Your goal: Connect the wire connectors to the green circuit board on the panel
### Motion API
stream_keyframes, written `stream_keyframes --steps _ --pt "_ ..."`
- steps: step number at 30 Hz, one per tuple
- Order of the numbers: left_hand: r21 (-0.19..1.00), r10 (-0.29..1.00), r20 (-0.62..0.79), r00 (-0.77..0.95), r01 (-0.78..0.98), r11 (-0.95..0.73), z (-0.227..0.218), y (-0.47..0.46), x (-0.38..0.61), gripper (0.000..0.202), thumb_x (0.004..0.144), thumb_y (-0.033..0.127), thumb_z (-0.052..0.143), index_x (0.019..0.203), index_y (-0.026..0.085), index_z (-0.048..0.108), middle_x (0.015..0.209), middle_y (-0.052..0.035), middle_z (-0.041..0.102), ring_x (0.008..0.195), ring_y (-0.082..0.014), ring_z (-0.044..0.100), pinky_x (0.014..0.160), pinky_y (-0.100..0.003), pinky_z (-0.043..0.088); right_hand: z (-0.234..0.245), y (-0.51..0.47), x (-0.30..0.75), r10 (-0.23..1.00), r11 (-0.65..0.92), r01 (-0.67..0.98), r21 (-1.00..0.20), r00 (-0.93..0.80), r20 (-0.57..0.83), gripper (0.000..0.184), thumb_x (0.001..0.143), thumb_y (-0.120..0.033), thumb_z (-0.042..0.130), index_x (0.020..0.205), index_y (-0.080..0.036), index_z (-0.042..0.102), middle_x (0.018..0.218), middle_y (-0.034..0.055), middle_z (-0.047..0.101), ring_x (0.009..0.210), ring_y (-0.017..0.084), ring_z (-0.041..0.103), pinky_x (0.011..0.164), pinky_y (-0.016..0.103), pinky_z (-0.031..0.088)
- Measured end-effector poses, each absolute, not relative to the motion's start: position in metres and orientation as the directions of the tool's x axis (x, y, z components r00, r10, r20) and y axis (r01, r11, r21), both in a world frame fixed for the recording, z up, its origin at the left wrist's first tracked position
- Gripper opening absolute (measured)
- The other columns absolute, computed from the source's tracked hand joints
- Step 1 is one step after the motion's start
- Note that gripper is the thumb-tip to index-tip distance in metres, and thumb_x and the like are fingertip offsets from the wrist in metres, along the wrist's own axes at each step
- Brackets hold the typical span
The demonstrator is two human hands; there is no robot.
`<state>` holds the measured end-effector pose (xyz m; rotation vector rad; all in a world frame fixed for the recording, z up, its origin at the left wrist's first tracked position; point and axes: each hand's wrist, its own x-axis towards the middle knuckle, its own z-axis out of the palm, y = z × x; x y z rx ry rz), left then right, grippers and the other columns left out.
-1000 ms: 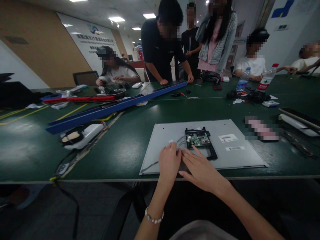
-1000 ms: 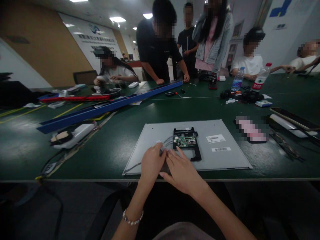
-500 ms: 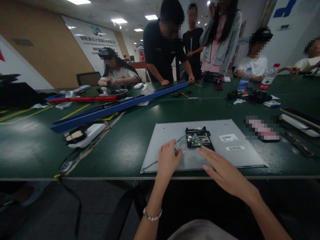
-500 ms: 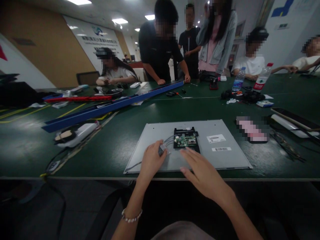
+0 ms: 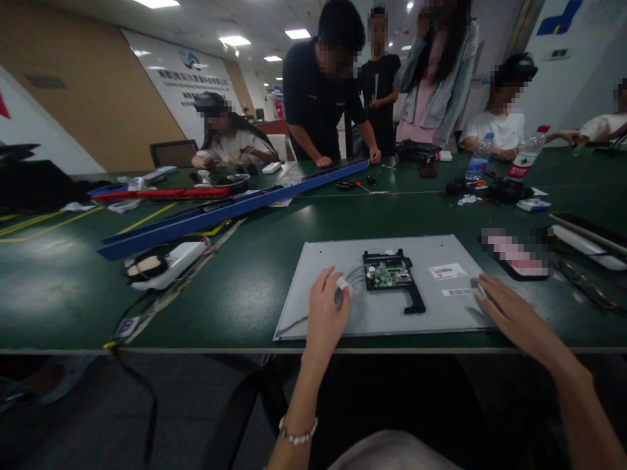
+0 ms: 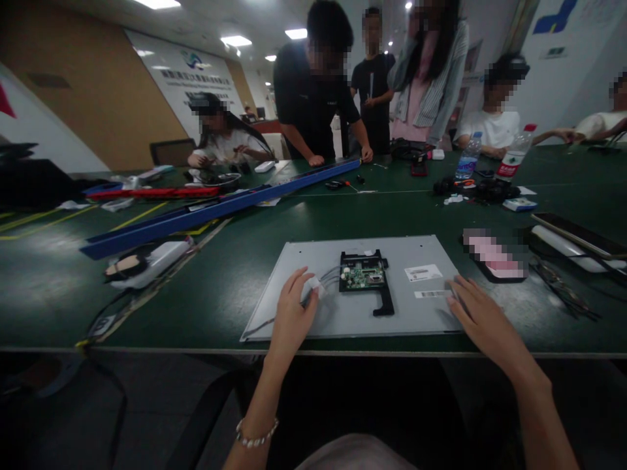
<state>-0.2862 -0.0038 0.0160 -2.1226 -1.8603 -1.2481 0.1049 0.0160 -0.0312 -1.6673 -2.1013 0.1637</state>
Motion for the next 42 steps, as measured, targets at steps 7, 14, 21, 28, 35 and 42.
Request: stream_keyframes --steps 7,14,21,28,35,42 --pt "0.496 0.645 0.737 -0.203 0.811 -0.311 0.027 -0.012 -0.286 0.021 0.093 0.02 0.045 0.107 0.018 0.06 0.126 -0.0112 0.058 0.125 -0.0227 0.049 0.107 -0.044 0.039 -0.041 0.016 0.092 0.911 0.337 0.918 -0.211 -0.261 0.319 0.056 0.097 -0.047 0.027 0.14 -0.016 0.046 0.149 0.0125 0.04 0.138 0.031 0.034 0.11 0.051 0.034" --pt "0.41 0.466 0.851 -0.244 0.863 -0.296 0.031 -0.024 -0.279 0.021 0.092 0.019 0.047 0.11 0.02 0.059 0.126 -0.0121 0.056 0.13 -0.0251 0.045 0.11 -0.05 0.031 -0.029 0.02 0.062 0.903 0.407 0.887 -0.22 -0.354 0.244 0.053 0.098 -0.043 0.026 0.146 -0.023 0.037 0.154 0.0062 0.032 0.142 0.028 0.026 0.111 0.052 0.033" --pt "0.409 0.509 0.831 -0.225 0.868 -0.282 0.03 -0.022 -0.28 0.021 0.091 0.019 0.047 0.109 0.02 0.059 0.123 -0.0118 0.058 0.129 -0.0247 0.046 0.109 -0.05 0.034 -0.012 0.018 -0.001 0.88 0.47 0.857 -0.208 -0.438 0.184 0.058 0.096 -0.054 0.031 0.146 -0.024 0.038 0.156 0.0106 0.026 0.143 0.033 0.02 0.112 0.055 0.024" --pt "0.411 0.531 0.822 -0.205 0.859 -0.305 0.031 -0.022 -0.282 0.02 0.091 0.018 0.047 0.108 0.018 0.059 0.123 -0.0123 0.057 0.126 -0.0236 0.049 0.107 -0.045 0.039 0.008 0.022 -0.055 0.839 0.536 0.785 -0.31 -0.536 0.094 0.062 0.094 -0.062 0.032 0.148 -0.03 0.034 0.159 0.0099 0.016 0.143 0.04 0.011 0.112 0.058 0.018" --pt "0.456 0.564 0.792 -0.234 0.841 -0.29 0.033 -0.023 -0.281 0.018 0.092 0.018 0.046 0.102 0.018 0.06 0.122 -0.0119 0.058 0.122 -0.0227 0.052 0.105 -0.044 0.042 0.02 0.03 -0.095 0.779 0.579 0.722 -0.378 -0.626 -0.002 0.066 0.092 -0.065 0.035 0.149 -0.032 0.029 0.16 0.0107 0.01 0.142 0.046 0.001 0.11 0.063 0.013" --pt "0.486 0.609 0.753 -0.25 0.835 -0.257 0.032 -0.022 -0.282 0.017 0.092 0.019 0.045 0.098 0.018 0.061 0.123 -0.0119 0.057 0.122 -0.023 0.051 0.104 -0.044 0.042 0.023 0.035 -0.134 0.781 0.596 0.737 -0.318 -0.625 0.015 0.069 0.092 -0.064 0.034 0.148 -0.025 0.033 0.157 0.0167 0.019 0.14 0.049 0.011 0.107 0.065 0.015"
